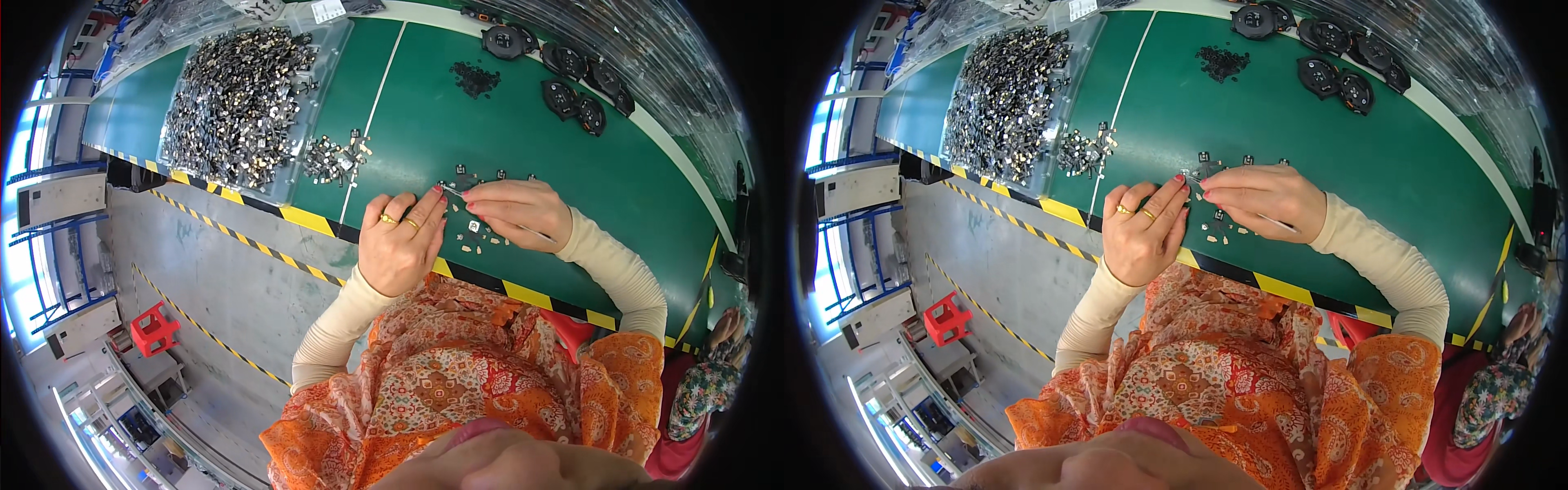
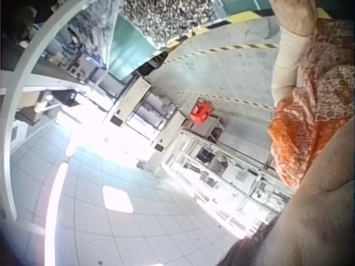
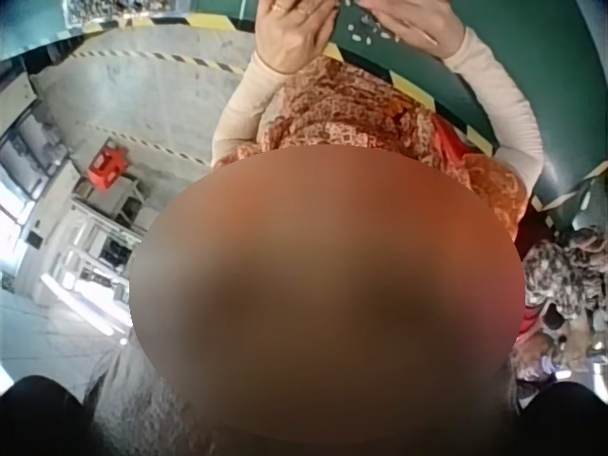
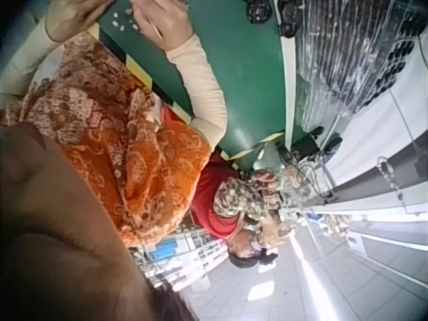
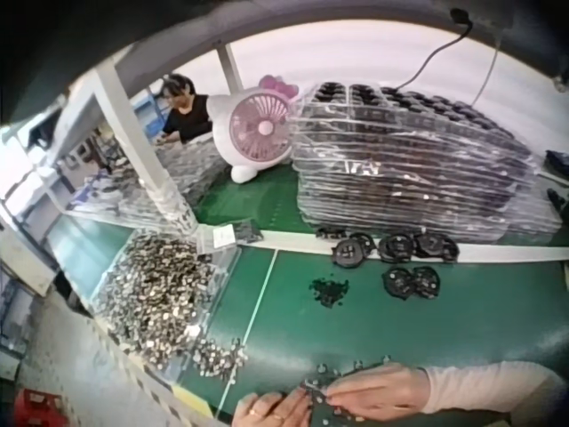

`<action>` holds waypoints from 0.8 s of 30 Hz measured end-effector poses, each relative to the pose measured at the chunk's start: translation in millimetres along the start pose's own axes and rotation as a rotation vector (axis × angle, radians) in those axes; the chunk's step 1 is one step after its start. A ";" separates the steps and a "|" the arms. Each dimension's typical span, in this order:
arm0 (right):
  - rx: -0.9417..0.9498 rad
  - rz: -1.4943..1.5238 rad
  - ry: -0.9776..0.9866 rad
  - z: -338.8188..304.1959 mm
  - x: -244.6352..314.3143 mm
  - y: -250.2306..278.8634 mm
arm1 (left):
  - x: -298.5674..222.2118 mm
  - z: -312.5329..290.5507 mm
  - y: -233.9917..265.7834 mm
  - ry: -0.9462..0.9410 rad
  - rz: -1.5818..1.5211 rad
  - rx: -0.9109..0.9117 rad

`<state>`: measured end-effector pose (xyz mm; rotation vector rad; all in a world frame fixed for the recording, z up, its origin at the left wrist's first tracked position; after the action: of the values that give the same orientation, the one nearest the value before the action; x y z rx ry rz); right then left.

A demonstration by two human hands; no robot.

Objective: The person arranges small metal components on the work surface and inserts them into circular device housings using tweezers and by hand.

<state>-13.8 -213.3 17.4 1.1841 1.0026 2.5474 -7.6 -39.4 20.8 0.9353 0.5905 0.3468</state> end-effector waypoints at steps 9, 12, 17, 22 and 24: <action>0.002 0.000 -0.008 1.8 -1.8 3.9 | 3.8 2.2 -0.3 0.013 -0.035 -0.003; -0.060 0.051 -0.059 2.1 -4.5 12.1 | 8.9 0.5 -1.9 0.002 -0.100 -0.017; -0.436 -0.018 -0.367 -12.0 -49.6 59.2 | 13.6 -0.4 -3.0 0.075 -0.195 -0.019; -0.518 0.193 -0.527 -11.1 -67.6 56.1 | 13.8 -1.6 -1.7 0.134 -0.228 -0.071; -0.441 0.149 -0.501 -6.4 -66.4 52.6 | 13.5 0.6 -1.3 0.149 -0.229 -0.068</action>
<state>33.2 -283.3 6.6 1.6649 0.2351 2.2121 3.4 -33.5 15.7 0.7716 0.8092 0.2305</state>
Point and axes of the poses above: each hand's wrist, its own z-axis towards the middle knuckle, its own y-axis out of the back of the hand, x = y × z, the point moved 6 cm from there along z, towards the middle knuckle, and after that the axes turned 4 degrees about -z, right-handed, at the moved point
